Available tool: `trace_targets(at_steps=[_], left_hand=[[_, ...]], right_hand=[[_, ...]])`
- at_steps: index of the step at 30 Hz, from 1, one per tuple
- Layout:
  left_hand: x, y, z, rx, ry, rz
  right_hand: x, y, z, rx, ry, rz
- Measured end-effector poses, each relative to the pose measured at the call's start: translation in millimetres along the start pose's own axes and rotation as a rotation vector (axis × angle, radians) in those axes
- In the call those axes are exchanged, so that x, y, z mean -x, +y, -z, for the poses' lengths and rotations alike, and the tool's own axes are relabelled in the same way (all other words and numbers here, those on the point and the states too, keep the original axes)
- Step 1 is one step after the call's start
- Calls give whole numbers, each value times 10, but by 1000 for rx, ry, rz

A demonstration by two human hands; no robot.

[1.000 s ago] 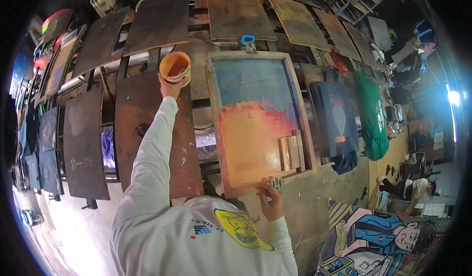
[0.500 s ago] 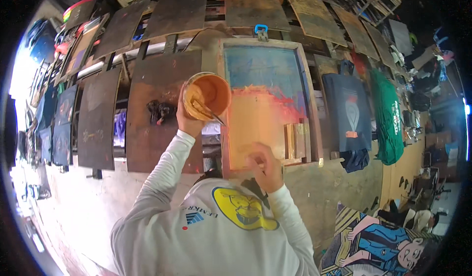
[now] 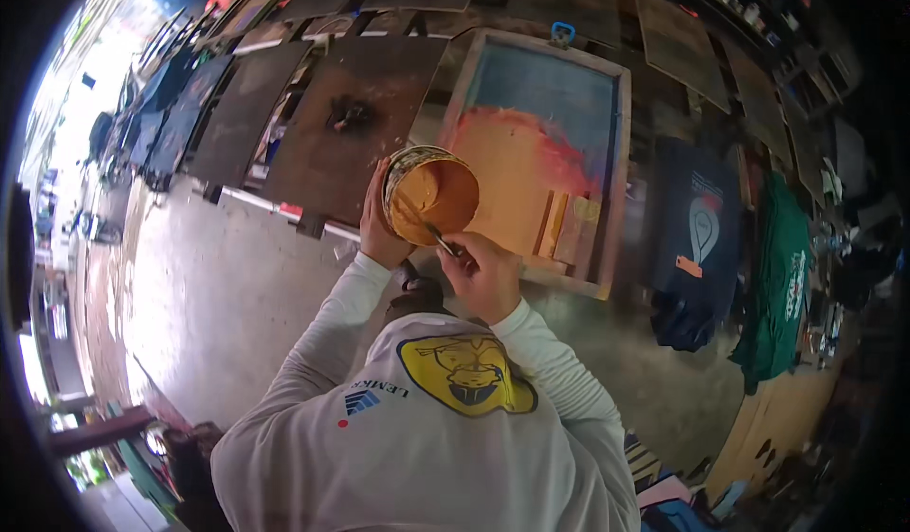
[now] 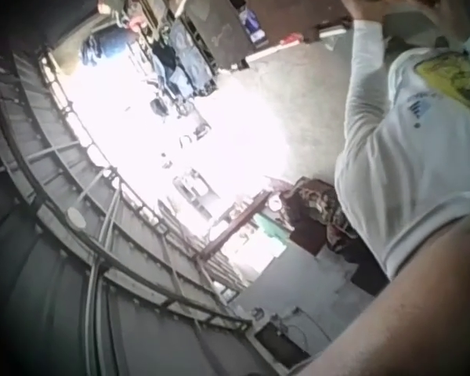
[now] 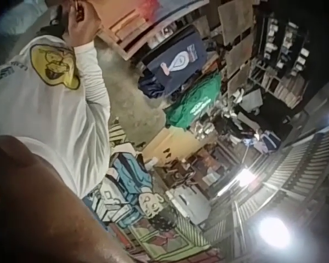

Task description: Applying ink to a screen and using a squeegee to print a design onto a t-shirt.

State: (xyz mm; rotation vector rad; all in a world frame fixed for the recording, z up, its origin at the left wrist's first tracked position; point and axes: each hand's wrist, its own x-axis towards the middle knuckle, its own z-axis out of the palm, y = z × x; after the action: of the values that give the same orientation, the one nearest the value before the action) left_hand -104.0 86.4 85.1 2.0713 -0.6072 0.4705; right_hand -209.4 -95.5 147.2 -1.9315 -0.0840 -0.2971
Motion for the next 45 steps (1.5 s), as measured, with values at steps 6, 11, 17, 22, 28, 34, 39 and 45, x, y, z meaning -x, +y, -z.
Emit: trace_targets(at_steps=[6, 11, 17, 22, 28, 34, 39, 45], left_hand=[[762, 289, 194, -115, 110, 98], [1172, 456, 576, -47, 152, 174], [1669, 493, 1142, -115, 155, 127], [2118, 626, 1813, -172, 196, 15], [2614, 759, 2391, -197, 238, -35], [2897, 806, 2637, -237, 229, -68], [3032, 796, 2585, -186, 236, -34], [3147, 727, 2404, -157, 176, 21]], right_hand=[[165, -234, 78, 235, -113, 345], [712, -439, -111, 424, -312, 386], [1209, -653, -276, 603, -421, 275], [1677, -1265, -559, 479, -311, 349], [2121, -1454, -982, 511, -358, 344], [2517, -1552, -1335, 346, -422, 339], [2670, -1578, -1358, 275, -423, 297], [2803, -1382, -1305, 138, -363, 169]])
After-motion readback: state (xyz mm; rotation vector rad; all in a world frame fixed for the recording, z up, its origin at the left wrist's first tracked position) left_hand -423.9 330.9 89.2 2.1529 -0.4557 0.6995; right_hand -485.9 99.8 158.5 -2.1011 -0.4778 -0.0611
